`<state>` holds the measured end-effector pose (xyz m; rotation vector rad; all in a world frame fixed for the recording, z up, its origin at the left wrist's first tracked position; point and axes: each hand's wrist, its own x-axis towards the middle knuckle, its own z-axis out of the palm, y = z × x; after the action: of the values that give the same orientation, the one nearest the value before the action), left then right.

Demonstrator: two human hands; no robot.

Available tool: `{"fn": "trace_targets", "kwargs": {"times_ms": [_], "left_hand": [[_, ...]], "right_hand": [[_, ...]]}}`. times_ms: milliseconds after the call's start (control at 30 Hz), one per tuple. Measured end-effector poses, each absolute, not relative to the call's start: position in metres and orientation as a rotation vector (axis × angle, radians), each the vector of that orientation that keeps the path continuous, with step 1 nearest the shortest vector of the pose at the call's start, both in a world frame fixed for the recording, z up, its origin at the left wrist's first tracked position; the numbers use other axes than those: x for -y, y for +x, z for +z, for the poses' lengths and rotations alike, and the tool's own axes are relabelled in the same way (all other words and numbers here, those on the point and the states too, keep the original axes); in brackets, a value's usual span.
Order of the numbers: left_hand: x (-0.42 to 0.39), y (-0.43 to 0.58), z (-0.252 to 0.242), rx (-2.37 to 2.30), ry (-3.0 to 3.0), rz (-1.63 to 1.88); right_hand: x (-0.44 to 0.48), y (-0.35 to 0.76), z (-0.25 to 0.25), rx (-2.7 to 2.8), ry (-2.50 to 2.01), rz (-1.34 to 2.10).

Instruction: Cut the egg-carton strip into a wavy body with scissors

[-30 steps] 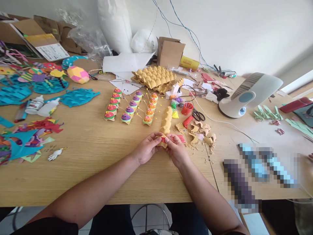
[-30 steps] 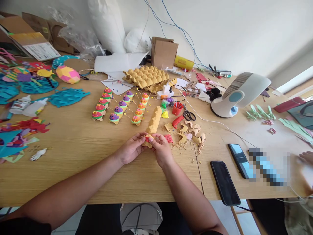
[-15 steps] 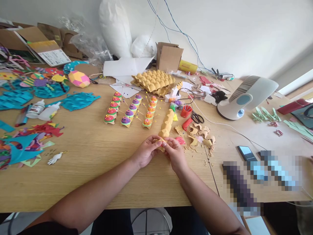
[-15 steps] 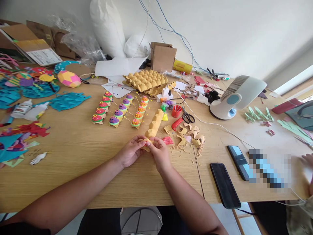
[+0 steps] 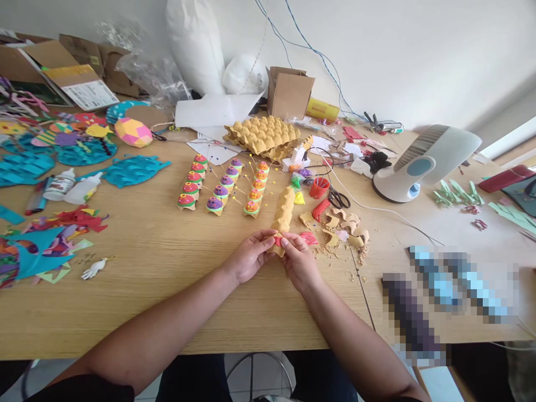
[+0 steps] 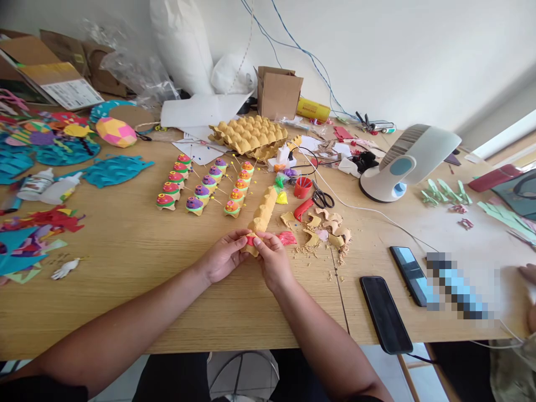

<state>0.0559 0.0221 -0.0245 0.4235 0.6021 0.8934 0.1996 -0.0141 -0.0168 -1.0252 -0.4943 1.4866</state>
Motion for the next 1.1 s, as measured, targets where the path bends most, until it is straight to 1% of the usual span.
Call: {"fn": "trace_targets", "kwargs": {"times_ms": [333,733,900,1100], "left_hand": [[-0.025,0.053,-0.027,-0.588,0.378,0.852],[-0.025,0.052,-0.022,-0.541,0.406,0.859],[-0.022,0.052,-0.023,-0.5,0.479,0.871],[-0.02,0.055,-0.028,-0.491,0.636,0.922]], "right_hand": [[0.015,0.204,-0.014,0.465,-0.958,1.565],[0.018,0.204,-0.011,0.444,-0.91,1.573],[0.02,0.202,-0.005,0.38,-0.902,1.615],[0.022,0.198,0.002,0.446,-0.933,1.593]]}}
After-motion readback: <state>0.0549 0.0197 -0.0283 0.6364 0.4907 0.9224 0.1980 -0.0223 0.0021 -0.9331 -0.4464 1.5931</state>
